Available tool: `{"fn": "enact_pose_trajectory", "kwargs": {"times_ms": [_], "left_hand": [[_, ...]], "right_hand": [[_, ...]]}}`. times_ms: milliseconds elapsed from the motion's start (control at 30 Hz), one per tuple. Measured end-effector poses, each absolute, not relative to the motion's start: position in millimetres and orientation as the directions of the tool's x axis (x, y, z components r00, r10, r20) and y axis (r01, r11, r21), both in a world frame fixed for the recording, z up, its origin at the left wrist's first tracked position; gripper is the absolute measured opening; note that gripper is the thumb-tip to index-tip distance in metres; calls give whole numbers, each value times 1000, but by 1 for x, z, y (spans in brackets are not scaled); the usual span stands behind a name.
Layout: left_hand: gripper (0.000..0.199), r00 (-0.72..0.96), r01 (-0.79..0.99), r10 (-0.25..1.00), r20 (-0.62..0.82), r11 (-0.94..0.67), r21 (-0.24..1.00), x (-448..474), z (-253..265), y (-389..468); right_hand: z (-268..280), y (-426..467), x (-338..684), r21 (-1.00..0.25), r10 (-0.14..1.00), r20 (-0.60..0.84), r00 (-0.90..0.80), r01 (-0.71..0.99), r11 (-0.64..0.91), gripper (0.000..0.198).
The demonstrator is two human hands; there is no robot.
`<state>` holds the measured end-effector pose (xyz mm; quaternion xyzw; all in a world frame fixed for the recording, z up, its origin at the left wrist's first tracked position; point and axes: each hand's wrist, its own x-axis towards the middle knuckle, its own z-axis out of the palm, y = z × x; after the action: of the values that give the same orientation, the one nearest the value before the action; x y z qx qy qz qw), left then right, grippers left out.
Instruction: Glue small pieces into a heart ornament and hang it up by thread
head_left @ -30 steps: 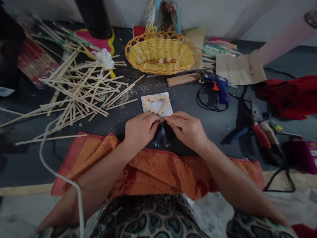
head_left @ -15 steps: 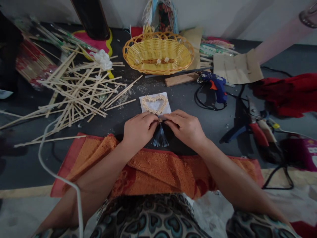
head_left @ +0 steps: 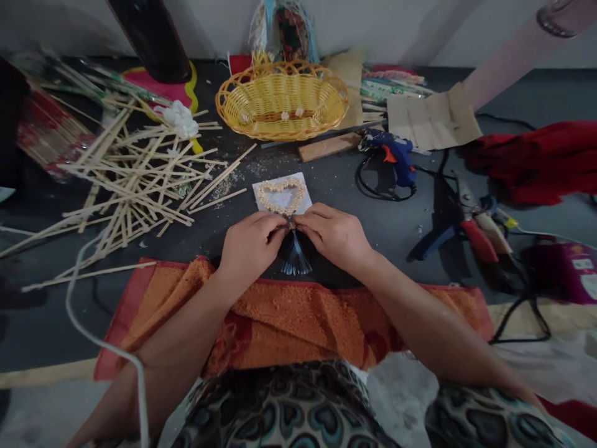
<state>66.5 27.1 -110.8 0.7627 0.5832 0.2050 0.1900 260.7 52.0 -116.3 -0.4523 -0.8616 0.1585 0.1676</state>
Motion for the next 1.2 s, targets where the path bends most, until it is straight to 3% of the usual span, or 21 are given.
{"fn": "enact_pose_trajectory", "kwargs": {"times_ms": [1200], "left_hand": [[19,204,762,973,106,-226,607,69,-111,30]], "right_hand": [[-119,52,259,-394,823,160,-546,729,560,29]]}}
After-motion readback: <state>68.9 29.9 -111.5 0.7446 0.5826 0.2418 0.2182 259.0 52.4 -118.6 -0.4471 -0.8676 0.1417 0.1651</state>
